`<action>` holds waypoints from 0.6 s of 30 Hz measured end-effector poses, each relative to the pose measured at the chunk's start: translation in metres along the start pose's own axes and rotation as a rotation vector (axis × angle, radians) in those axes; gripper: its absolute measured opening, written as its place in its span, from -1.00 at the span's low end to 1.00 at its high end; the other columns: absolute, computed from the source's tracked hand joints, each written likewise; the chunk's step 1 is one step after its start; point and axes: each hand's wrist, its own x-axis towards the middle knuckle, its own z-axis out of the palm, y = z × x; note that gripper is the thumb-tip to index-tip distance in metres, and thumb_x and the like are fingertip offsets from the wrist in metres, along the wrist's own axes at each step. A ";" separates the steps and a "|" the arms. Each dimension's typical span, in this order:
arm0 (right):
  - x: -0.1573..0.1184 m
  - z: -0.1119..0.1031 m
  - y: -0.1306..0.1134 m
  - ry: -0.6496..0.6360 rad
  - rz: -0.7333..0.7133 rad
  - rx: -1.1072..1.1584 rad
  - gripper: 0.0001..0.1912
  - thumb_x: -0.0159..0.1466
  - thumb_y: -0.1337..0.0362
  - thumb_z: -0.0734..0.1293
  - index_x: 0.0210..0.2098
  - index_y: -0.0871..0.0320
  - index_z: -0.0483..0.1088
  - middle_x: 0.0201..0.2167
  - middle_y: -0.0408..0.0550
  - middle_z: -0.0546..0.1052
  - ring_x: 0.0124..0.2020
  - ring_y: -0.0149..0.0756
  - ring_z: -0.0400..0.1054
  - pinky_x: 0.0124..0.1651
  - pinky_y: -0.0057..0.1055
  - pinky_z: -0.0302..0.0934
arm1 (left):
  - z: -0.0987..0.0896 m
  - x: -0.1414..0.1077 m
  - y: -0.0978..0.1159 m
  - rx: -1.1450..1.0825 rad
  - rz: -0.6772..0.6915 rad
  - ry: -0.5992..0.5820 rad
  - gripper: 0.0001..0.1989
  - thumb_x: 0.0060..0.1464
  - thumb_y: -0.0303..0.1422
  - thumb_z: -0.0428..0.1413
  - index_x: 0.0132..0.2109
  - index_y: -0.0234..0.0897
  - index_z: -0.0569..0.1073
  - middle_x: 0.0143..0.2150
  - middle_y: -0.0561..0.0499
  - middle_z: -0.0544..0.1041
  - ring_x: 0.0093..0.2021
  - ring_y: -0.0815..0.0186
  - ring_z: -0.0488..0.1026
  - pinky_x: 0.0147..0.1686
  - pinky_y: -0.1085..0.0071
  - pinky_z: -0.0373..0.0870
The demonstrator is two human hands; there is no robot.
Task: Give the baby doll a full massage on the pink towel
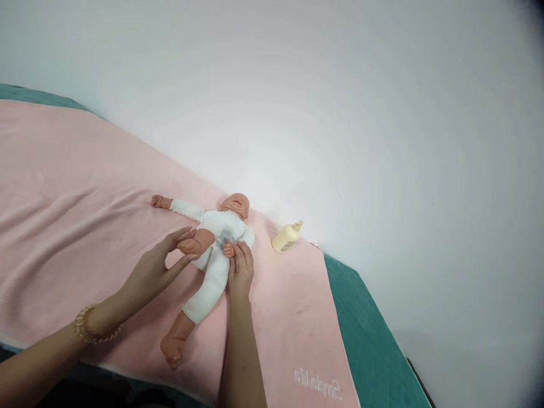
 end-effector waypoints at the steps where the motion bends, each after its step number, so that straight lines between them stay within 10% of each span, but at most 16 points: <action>1: 0.000 0.000 0.000 -0.011 -0.007 0.004 -0.64 0.40 0.30 0.14 0.08 0.09 0.45 0.10 0.04 0.49 0.20 -0.25 0.31 0.29 -0.06 0.18 | 0.000 0.002 -0.001 -0.003 -0.008 -0.008 -0.40 0.16 0.03 0.01 0.25 -0.13 0.23 0.21 -0.08 0.44 0.11 0.10 0.46 -0.05 0.24 0.49; 7: -0.001 0.000 0.003 0.002 0.033 0.060 -0.64 0.38 0.31 0.14 0.07 0.12 0.44 0.11 0.06 0.48 0.21 -0.25 0.30 0.32 -0.04 0.11 | -0.005 -0.006 -0.003 -0.012 -0.034 -0.012 -0.40 0.17 0.05 0.02 0.27 -0.09 0.21 0.21 -0.04 0.44 0.11 0.11 0.46 0.03 0.24 0.44; 18: 0.010 -0.025 -0.006 0.454 0.643 0.462 -0.49 0.33 0.05 0.23 0.15 0.24 0.25 0.21 0.19 0.36 0.23 -0.17 0.26 0.26 -0.21 0.18 | -0.022 -0.079 -0.053 0.088 0.049 0.053 -0.38 0.17 -0.01 -0.04 0.35 0.14 0.07 0.23 0.05 0.42 0.10 0.03 0.48 -0.01 0.14 0.55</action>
